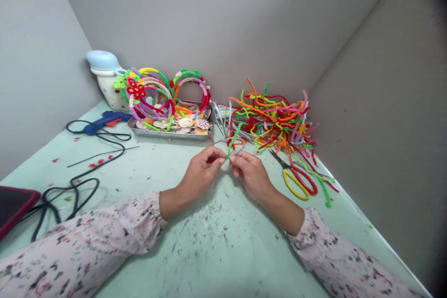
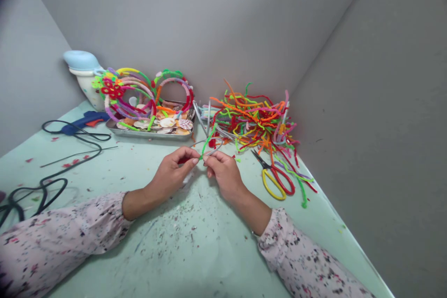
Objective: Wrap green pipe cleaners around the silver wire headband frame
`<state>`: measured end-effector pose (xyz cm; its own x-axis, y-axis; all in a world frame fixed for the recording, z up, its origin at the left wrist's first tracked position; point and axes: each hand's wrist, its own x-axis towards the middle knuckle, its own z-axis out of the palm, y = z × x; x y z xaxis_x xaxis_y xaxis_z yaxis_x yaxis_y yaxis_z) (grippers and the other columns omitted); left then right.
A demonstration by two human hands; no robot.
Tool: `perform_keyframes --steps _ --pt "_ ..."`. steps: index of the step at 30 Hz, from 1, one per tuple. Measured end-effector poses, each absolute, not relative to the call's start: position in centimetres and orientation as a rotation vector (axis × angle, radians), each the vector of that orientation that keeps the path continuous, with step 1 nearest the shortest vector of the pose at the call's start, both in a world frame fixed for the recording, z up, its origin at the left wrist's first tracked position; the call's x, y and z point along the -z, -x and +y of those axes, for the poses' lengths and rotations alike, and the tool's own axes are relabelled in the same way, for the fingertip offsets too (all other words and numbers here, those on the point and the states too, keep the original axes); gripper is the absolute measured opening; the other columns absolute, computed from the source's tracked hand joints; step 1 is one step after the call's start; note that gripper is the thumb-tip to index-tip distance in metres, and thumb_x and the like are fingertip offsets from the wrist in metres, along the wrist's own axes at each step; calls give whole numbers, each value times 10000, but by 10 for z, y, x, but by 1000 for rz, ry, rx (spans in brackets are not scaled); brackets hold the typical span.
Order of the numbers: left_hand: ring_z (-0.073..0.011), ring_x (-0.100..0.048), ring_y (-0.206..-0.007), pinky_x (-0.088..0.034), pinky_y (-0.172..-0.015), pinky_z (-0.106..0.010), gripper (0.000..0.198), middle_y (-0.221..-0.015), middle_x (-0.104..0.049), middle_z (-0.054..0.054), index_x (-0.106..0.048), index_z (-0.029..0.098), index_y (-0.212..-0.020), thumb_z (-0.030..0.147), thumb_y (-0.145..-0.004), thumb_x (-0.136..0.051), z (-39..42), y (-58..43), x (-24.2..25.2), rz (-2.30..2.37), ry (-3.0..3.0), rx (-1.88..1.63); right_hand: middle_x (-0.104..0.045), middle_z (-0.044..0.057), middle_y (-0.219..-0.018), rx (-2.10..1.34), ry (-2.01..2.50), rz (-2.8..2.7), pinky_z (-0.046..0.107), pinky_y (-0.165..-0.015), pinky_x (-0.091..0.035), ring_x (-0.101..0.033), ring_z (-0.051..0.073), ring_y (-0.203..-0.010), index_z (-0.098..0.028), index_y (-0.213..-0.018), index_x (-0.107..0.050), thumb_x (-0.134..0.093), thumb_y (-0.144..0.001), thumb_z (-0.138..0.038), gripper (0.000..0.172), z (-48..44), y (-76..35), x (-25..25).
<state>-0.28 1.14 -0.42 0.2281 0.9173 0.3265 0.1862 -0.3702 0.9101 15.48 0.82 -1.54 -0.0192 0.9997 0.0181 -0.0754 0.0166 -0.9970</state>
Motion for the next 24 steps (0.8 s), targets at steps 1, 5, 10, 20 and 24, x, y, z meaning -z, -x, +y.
perform_keyframes --steps 1,5,10,20,24 --pt "-147 -603 -788 -474 -745 -266 94 -830 -657 -16 -610 177 -882 230 -850 -539 11 3 4 1029 -1728 -1193 -510 -44 -493 -1241 1129 -1180 236 -471 -301 -404 97 -458 -185 -665 -601 -645 -762 -364 208 8 -155 16" --pt "-147 -599 -804 -468 -753 -262 106 -850 -656 -17 -607 179 -901 241 -856 -533 10 3 4 1015 -1733 -1199 -509 -46 -498 -1244 1099 -1179 232 -474 -300 -403 94 -467 -187 -676 -607 -642 -766 -346 186 8 -155 15" --pt "-140 -596 -802 -467 -761 -257 91 -849 -651 -13 -584 182 -919 231 -861 -536 10 2 2 990 -1724 -1214 -519 -40 -508 -1310 1024 -1130 219 -466 -288 -425 90 -470 -185 -696 -605 -623 -797 -350 194 9 -154 14" --pt "-149 -588 -836 -454 -783 -261 103 -879 -650 -25 -598 172 -921 194 -865 -514 10 2 2 963 -1736 -1167 -525 -32 -515 -1348 996 -1075 206 -449 -280 -441 79 -454 -172 -686 -597 -607 -815 -327 202 10 -154 15" --pt "-152 -581 -842 -444 -784 -264 113 -882 -644 -25 -600 171 -925 196 -863 -508 10 2 3 960 -1730 -1143 -532 -32 -550 -1363 992 -1064 206 -448 -282 -446 74 -459 -169 -699 -599 -613 -812 -321 190 11 -154 14"
